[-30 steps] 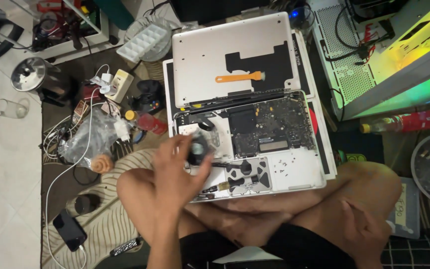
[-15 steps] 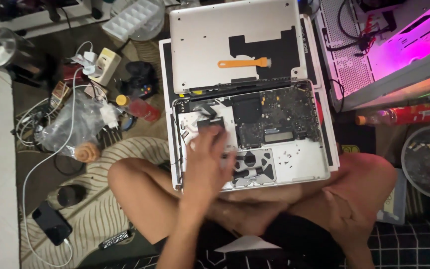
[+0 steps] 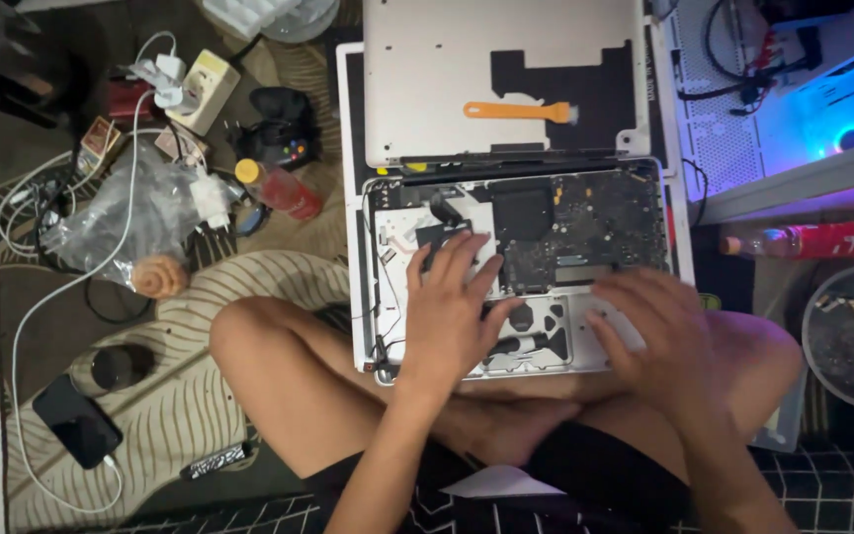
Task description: The person sits on the floor with an opened laptop on their lap and disassembles it. They lift out the logic board assembly, set it aside, then use a screwdriver to remove screws from the lower chassis and manipulate internal components and cables by hand.
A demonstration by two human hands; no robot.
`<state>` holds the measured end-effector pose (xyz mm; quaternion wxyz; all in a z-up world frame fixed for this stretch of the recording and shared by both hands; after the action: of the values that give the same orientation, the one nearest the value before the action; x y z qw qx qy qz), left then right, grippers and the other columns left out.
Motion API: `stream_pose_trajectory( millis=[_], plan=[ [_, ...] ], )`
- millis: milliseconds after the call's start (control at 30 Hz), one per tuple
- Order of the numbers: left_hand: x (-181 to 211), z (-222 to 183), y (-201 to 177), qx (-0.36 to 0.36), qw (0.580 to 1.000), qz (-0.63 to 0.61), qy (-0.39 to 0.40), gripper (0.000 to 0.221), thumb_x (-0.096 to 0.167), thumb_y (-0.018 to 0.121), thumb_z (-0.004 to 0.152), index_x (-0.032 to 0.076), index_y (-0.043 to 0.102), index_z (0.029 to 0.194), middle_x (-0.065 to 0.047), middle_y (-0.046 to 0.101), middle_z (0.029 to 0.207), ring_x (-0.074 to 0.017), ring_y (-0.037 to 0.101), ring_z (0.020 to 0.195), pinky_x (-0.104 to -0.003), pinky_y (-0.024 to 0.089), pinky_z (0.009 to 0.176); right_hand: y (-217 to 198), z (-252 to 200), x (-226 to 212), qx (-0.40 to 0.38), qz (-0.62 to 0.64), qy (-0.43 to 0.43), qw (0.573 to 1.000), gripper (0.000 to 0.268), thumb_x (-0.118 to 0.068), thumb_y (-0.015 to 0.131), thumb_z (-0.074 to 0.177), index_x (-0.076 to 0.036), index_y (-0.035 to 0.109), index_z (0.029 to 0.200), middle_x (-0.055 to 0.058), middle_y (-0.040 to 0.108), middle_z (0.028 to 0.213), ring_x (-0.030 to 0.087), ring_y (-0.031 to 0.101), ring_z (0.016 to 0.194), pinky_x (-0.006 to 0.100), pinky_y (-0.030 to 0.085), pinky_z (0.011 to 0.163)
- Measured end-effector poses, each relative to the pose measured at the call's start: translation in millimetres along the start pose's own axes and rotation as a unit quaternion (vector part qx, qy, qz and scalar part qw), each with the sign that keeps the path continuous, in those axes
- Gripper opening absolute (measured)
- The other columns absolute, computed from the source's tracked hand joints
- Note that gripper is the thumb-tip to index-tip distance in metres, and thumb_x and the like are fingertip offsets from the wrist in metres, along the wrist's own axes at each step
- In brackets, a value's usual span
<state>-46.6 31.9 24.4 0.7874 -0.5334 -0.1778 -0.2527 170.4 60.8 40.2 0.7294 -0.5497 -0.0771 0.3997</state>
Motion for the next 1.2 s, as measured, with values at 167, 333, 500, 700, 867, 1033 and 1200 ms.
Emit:
stream_pose_trajectory(
  millis=[167, 333, 500, 700, 867, 1033, 1200],
  plan=[
    [-2.1, -4.6, 9.2, -0.002, 1.0, 0.0, -0.022, 0.044, 0.036, 0.079, 0.085, 0.006, 0.073, 0.116, -0.013, 0.061, 0.133, -0.0341, 0.052, 0.135, -0.063, 0.027, 0.115, 22.2, 39.1, -14.9, -0.056, -0.031, -0.038, 0.997, 0.028, -0.033, 0.077, 0.09, -0.02, 0.076, 0.115, -0.001, 0.073, 0.128, 0.026, 0.065, 0.125, 0.045, 0.046, 0.103],
    [-1.0, -1.6, 8.3, -0.019, 0.999, -0.006, -0.043, 0.042, 0.035, 0.08, 0.083, 0.008, 0.076, 0.114, -0.013, 0.062, 0.131, -0.0329, 0.052, 0.133, -0.063, 0.025, 0.115, 29.0, 68.0, -21.7, -0.132, -0.034, -0.055, 0.989, 0.032, -0.032, 0.078, 0.088, -0.015, 0.076, 0.115, 0.002, 0.072, 0.135, 0.027, 0.06, 0.134, 0.05, 0.042, 0.107],
    [2.3, -1.0, 7.7, -0.024, 0.998, 0.01, -0.06, 0.042, 0.04, 0.08, 0.084, 0.009, 0.076, 0.113, -0.011, 0.061, 0.131, -0.0326, 0.052, 0.131, -0.062, 0.028, 0.113, 43.2, 71.9, -9.4, -0.258, -0.04, -0.043, 0.964, 0.041, -0.038, 0.072, 0.091, -0.019, 0.071, 0.127, 0.001, 0.068, 0.139, 0.025, 0.051, 0.142, 0.056, 0.034, 0.114],
    [1.6, 0.2, 7.3, -0.034, 0.998, 0.009, -0.049, 0.041, 0.038, 0.078, 0.086, 0.009, 0.075, 0.115, -0.012, 0.061, 0.131, -0.0349, 0.052, 0.132, -0.064, 0.027, 0.114, 47.8, 63.2, -5.1, -0.238, -0.047, -0.07, 0.968, 0.043, -0.053, 0.054, 0.1, -0.023, 0.069, 0.127, 0.001, 0.066, 0.139, 0.023, 0.05, 0.142, 0.057, 0.037, 0.111],
    [3.4, 1.4, 2.6, -0.014, 1.0, 0.006, -0.024, 0.039, 0.033, 0.079, 0.086, 0.006, 0.075, 0.114, -0.015, 0.061, 0.13, -0.0378, 0.052, 0.132, -0.064, 0.029, 0.114, 47.1, 58.8, -4.8, -0.219, -0.052, -0.074, 0.971, 0.043, -0.052, 0.053, 0.1, -0.023, 0.068, 0.127, 0.001, 0.064, 0.14, 0.022, 0.049, 0.143, 0.056, 0.036, 0.111],
    [15.9, -0.5, -31.4, 0.06, 0.996, -0.072, 0.008, 0.025, 0.009, 0.076, 0.089, 0.001, 0.073, 0.112, -0.018, 0.065, 0.123, -0.0421, 0.06, 0.126, -0.057, 0.044, 0.108, 38.7, 36.2, -14.0, -0.113, -0.024, -0.113, 0.987, 0.037, -0.045, 0.058, 0.099, -0.02, 0.07, 0.123, 0.004, 0.067, 0.135, 0.027, 0.058, 0.132, 0.055, 0.04, 0.107],
    [23.8, -22.0, -63.9, 0.054, 0.993, -0.096, -0.034, 0.024, 0.003, 0.069, 0.086, 0.003, 0.071, 0.11, -0.006, 0.067, 0.117, -0.0251, 0.064, 0.106, -0.039, 0.049, 0.101, 25.9, -1.8, -51.1, -0.15, 0.032, -0.106, 0.982, 0.04, -0.038, 0.072, 0.086, -0.013, 0.073, 0.117, 0.002, 0.072, 0.119, 0.022, 0.059, 0.117, 0.047, 0.037, 0.103]
  ],
)
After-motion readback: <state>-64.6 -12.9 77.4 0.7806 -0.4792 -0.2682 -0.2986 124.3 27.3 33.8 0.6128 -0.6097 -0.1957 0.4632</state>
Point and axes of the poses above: each hand's wrist, its own z-axis towards the middle knuckle, its own y-axis out of the palm, x = y × z, the point moved 6 cm from there along z, towards the middle knuckle
